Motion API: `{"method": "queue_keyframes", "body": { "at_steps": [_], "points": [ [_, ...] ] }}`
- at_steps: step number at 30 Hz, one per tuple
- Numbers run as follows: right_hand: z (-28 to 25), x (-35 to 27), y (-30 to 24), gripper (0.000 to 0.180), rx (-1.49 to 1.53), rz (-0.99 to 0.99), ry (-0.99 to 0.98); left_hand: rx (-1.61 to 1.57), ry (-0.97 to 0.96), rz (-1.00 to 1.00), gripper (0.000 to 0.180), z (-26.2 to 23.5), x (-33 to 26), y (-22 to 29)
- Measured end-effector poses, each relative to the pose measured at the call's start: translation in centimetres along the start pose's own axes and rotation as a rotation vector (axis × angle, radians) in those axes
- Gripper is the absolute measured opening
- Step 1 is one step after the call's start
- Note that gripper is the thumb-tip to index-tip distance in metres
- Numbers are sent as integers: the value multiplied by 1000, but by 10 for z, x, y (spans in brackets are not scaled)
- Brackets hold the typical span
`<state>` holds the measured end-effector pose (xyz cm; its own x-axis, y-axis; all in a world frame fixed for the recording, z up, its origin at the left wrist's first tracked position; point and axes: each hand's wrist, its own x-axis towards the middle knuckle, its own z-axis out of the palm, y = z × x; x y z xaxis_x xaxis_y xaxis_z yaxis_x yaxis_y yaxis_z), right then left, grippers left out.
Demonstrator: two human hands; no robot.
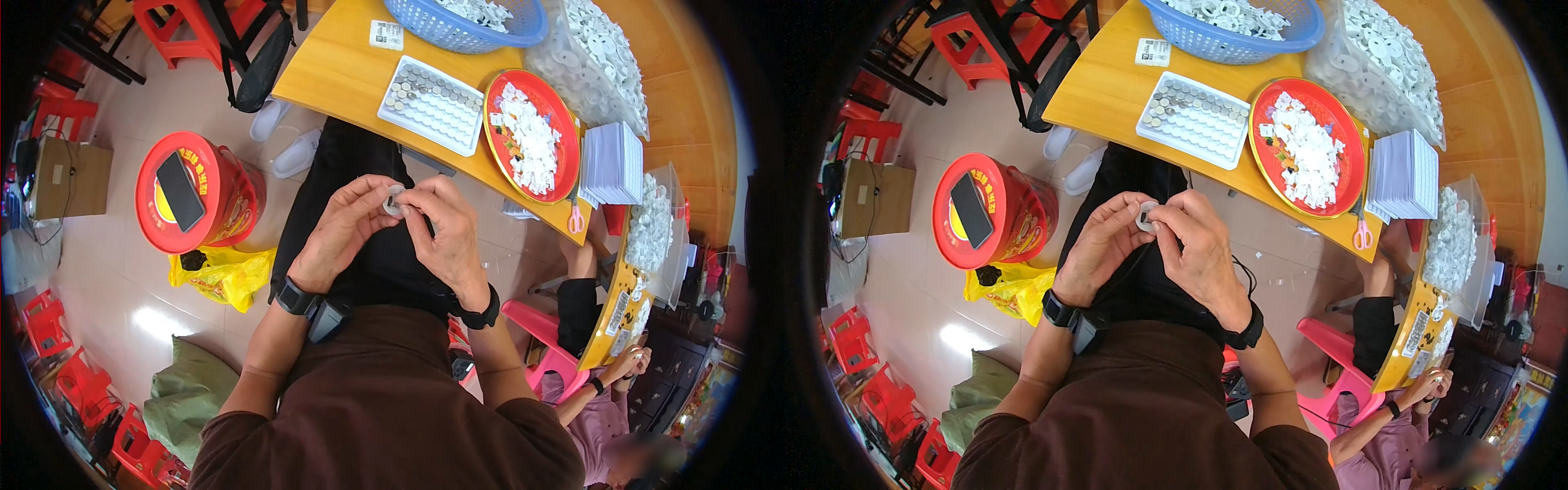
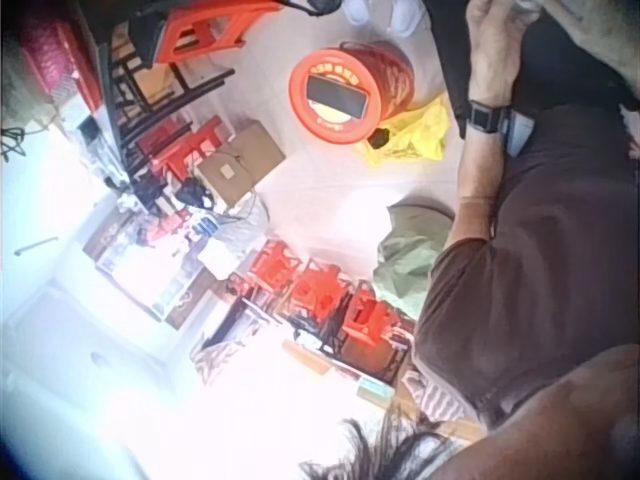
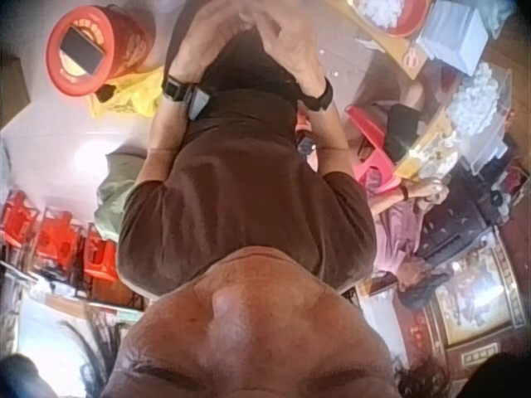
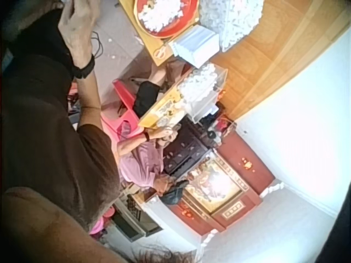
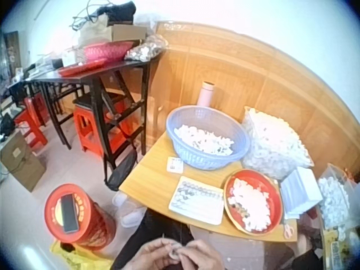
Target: Manually assemble small white plastic and metal shoe-related components at a workstation.
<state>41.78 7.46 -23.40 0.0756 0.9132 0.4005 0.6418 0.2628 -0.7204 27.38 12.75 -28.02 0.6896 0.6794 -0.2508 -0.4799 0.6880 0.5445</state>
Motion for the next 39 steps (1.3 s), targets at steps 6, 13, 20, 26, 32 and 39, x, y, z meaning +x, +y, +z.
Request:
{"method": "queue_keyframes", "body": {
  "at_steps": [6, 13, 20, 26, 32, 39],
  "points": [
    [-18, 14, -12, 19, 195, 126, -94, -56, -37, 15, 22, -1, -2, 4],
    [-16, 71, 18, 8, -139, 114, 102, -40, -4, 1, 24, -1, -9, 7],
    [12, 99, 37, 6, -256, 141, 147, -42, 11, 20, 25, -1, -16, 12],
    [19, 102, 31, 5, -268, 156, 124, -59, 1, 24, 25, -7, -16, 17],
    [24, 105, 35, 4, -203, 161, 115, -63, -2, 20, 25, -12, -14, 18],
    [7, 62, 0, 8, 94, 198, 106, -62, 19, 10, 24, -14, -10, 17]
  ]
}}
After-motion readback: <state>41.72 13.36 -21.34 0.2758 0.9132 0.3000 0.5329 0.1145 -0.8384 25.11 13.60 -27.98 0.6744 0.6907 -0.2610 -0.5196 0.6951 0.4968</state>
